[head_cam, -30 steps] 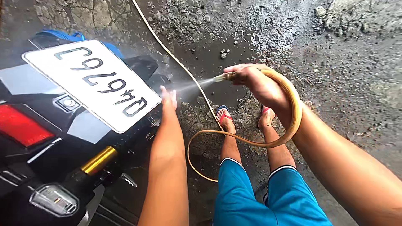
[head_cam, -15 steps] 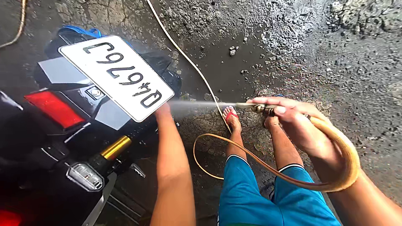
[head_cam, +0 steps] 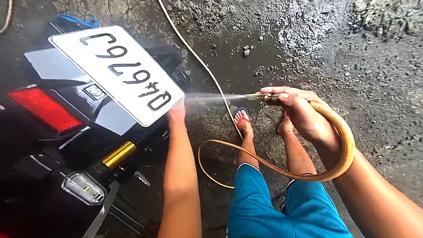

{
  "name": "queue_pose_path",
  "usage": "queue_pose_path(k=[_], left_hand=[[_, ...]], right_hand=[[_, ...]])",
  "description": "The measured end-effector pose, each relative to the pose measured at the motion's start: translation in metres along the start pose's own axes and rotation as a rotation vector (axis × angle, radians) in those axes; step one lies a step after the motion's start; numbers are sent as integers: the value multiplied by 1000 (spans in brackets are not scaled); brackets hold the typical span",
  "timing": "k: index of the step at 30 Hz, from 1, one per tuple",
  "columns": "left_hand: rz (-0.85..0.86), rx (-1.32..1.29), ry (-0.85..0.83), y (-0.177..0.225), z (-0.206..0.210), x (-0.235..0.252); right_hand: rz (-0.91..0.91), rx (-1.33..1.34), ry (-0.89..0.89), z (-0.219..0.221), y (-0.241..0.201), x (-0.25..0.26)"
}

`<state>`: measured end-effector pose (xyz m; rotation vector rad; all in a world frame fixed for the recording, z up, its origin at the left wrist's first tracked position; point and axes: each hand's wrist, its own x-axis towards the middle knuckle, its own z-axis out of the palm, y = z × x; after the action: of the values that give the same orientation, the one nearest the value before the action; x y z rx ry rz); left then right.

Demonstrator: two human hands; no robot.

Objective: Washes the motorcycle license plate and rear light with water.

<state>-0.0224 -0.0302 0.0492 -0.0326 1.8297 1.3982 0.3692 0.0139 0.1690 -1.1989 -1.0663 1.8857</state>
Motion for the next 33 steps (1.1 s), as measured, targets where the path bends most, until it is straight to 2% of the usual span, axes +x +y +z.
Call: queue_pose_path(k=[3, 5, 6, 7, 8, 10, 13, 15, 17, 19, 22, 24, 26, 27, 30, 32, 33], left_hand=[[77, -182, 62, 36, -32, -14], [108, -231, 81, 36, -36, -9], [123, -196, 60, 33, -24, -13], [109, -102, 91, 38, 6, -27], [53, 14, 214, 52, 50, -48], [80, 208, 240, 57, 96, -78], [69, 232, 207, 42, 108, -79], [48, 257, 207, 34, 112, -73], [68, 270, 248, 29, 118, -66], [70, 282, 315, 26, 117, -66], [-3, 249, 359, 32, 107, -64], [44, 145, 335, 20, 67, -43], [203, 25, 247, -4, 11, -17], [223, -29, 253, -2, 0, -14], [197, -145, 257, 14, -6, -14], [170, -138, 212, 23, 5, -19], [123, -106, 246, 34, 28, -30]], right_hand=[[138, 30, 159, -18, 4, -17], [143, 11, 135, -11, -4, -32], [114, -3, 87, -4, -8, -39], [82, -12, 47, 2, -10, -43], [53, -16, 21, 6, -11, -42], [45, -22, 50, -1, -5, -31], [114, -10, 225, -24, 9, 3], [162, -8, 217, -26, 6, 23], [131, 10, 128, -23, 2, 45], [156, -9, 123, -28, 7, 71], [389, -76, 305, -57, 27, 111], [506, -78, 330, -68, 32, 127], [503, 9, 208, -64, 19, 127], [473, 59, 117, -59, 11, 124], [355, 140, -16, -51, -3, 112], [362, 128, 63, -62, 3, 104], [400, 122, 140, -72, 9, 100]])
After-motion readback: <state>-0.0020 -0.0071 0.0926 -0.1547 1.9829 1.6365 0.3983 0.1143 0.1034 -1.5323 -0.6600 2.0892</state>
